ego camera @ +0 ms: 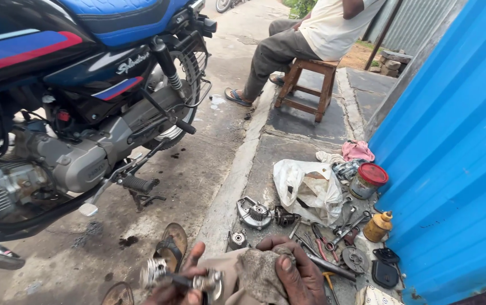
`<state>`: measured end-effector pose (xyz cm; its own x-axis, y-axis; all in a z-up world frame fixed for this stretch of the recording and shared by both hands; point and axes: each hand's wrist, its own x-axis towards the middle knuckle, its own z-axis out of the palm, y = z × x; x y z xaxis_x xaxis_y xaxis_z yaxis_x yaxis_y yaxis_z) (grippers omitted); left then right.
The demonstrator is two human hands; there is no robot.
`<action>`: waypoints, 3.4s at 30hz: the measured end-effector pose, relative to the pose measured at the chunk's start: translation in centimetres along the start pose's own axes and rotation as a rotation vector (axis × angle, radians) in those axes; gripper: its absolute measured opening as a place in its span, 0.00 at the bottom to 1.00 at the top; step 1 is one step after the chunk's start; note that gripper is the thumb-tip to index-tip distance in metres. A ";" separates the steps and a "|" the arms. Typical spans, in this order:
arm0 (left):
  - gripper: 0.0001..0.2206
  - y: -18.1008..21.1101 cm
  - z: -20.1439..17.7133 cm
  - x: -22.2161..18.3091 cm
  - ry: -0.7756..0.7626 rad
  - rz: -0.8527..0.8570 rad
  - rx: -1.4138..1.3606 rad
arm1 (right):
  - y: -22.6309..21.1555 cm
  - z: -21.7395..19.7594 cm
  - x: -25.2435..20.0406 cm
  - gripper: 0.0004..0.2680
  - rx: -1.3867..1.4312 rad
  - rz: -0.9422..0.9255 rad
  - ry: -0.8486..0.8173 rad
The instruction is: Inspecting and cleaning a motorcycle engine piston and connecting rod using small tools.
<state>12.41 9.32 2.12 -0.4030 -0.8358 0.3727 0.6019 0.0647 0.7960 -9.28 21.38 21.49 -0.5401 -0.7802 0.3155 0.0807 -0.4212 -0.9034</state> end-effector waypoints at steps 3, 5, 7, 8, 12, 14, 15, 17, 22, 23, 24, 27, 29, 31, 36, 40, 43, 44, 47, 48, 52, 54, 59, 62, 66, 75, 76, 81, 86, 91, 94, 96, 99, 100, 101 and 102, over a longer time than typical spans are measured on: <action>0.14 3.7 7.3 6.1 -0.007 -0.016 -0.004 | -2.4 0.6 0.4 0.11 0.099 0.085 0.094; 0.15 6.9 12.8 8.5 0.063 -0.164 -0.197 | -5.2 2.9 2.3 0.11 -0.100 -0.021 0.233; 0.16 8.6 16.6 10.6 0.129 -0.309 -0.387 | -6.6 3.8 3.9 0.12 -0.299 -0.131 0.372; 0.16 8.8 17.8 11.4 0.142 -0.318 -0.467 | -6.8 3.6 4.5 0.12 -0.177 -0.209 0.383; 0.16 8.5 20.6 14.5 0.167 -0.409 -0.567 | -8.1 1.5 6.3 0.07 -0.336 -0.699 0.552; 0.17 7.4 21.1 14.7 0.184 -0.454 -0.534 | -9.5 0.5 6.8 0.07 -0.502 -0.768 0.572; 0.17 7.0 21.3 15.0 0.194 -0.494 -0.491 | -10.3 0.1 7.2 0.07 -0.658 -0.839 0.594; 0.18 4.4 21.1 15.2 0.145 -0.471 -0.488 | -8.2 -2.4 7.2 0.07 -0.656 -0.795 0.488; 0.18 2.8 20.8 15.3 0.056 -0.380 -0.453 | -1.6 -5.7 7.2 0.08 -0.555 -0.618 0.377; 0.19 2.8 20.7 15.6 0.040 -0.375 -0.410 | -0.7 -6.0 7.5 0.08 -0.435 -0.430 0.525; 0.19 2.8 20.7 15.8 0.023 -0.371 -0.367 | 0.0 -6.5 7.8 0.08 -0.315 -0.238 0.668; 0.19 1.8 20.5 16.3 0.026 -0.385 -0.319 | 1.3 -7.3 8.8 0.09 0.064 0.021 0.712; 0.19 1.2 20.4 16.7 0.032 -0.381 -0.322 | 2.4 -8.1 8.6 0.09 0.009 0.025 0.687; 0.18 0.5 20.1 16.8 0.041 -0.377 -0.325 | 1.6 -7.9 8.8 0.10 -0.047 0.030 0.660; 0.18 -2.8 19.0 16.6 0.079 -0.352 -0.378 | -6.4 -5.9 12.6 0.32 -0.969 -0.553 0.374; 0.17 -9.2 15.4 16.1 0.051 -0.308 -0.368 | -10.6 -9.1 19.2 0.38 -1.122 -0.772 0.251; 0.18 -11.0 13.8 16.1 0.055 -0.380 -0.372 | -13.2 -9.4 23.0 0.42 -1.602 -0.930 0.215; 0.17 -11.0 13.9 16.4 0.051 -0.373 -0.405 | -13.9 -8.8 23.7 0.39 -1.722 -1.051 0.275; 0.17 -9.1 14.9 16.8 0.062 -0.362 -0.453 | -14.6 -7.1 23.7 0.25 -1.622 -0.983 0.409; 0.16 -8.3 15.4 17.1 0.068 -0.351 -0.472 | -14.5 -6.6 23.3 0.16 -1.398 -0.795 0.467; 0.16 -3.5 17.9 18.1 0.118 -0.390 -0.510 | -7.7 -4.7 16.5 0.05 -1.026 -0.533 0.512; 0.17 -2.0 18.4 18.2 0.121 -0.377 -0.550 | -3.0 -4.9 13.4 0.06 -0.489 -0.340 0.475; 0.15 -1.3 17.6 16.1 0.106 -0.357 -0.454 | 1.4 -1.2 9.0 0.12 -0.318 -0.341 0.563; 0.14 -2.6 16.4 14.5 0.068 -0.328 -0.272 | 2.7 -0.3 8.7 0.17 -0.785 -0.576 0.214; 0.12 -6.0 13.4 12.3 -0.010 -0.192 -0.034 | 2.6 -0.3 8.7 0.23 -1.374 -0.399 -0.278; 0.12 -9.8 12.8 11.6 -0.005 -0.144 0.239 | 7.5 -2.6 6.7 0.15 -1.233 -0.090 0.053; 0.12 -9.6 12.9 11.5 -0.008 -0.160 0.239 | 7.2 -3.3 6.2 0.15 -1.235 -0.073 0.057; 0.15 -10.1 12.7 11.6 -0.009 -0.281 0.122 | 7.9 -3.9 6.4 0.14 -1.199 -0.048 0.250; 0.17 -11.9 12.3 10.5 -0.011 -0.244 0.159 | 11.5 -5.4 5.5 0.24 -1.451 -0.156 -0.040; 0.16 -15.8 11.9 10.3 -0.013 -0.104 0.339 | 15.8 -9.0 5.3 0.26 -1.207 0.311 0.006; 0.12 -27.4 7.4 5.6 -0.096 -0.118 0.618 | 20.3 -13.0 4.0 0.25 -1.085 0.534 0.001; 0.11 -33.4 4.9 2.7 -0.217 -0.144 0.824 | 23.2 -14.7 2.8 0.23 -1.007 0.588 0.016; 0.12 -33.4 4.4 2.4 -0.230 -0.082 0.801 | 25.2 -14.7 1.8 0.17 -0.689 0.670 0.181; 0.12 -32.7 4.7 2.6 -0.231 -0.087 0.802 | 24.5 -13.8 2.3 0.17 -0.688 0.675 0.182; 0.12 -31.9 4.9 2.2 -0.238 -0.075 0.797 | 23.7 -12.9 2.4 0.14 -0.640 0.651 0.196; 0.13 -31.1 5.1 1.9 -0.245 -0.064 0.791 | 22.9 -12.0 2.6 0.11 -0.594 0.627 0.210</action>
<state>-10.57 8.47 -19.49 -0.6134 -0.7146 0.3363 -0.0530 0.4620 0.8853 -18.88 15.29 -1.89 -0.6897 -0.6612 -0.2952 -0.0026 0.4100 -0.9121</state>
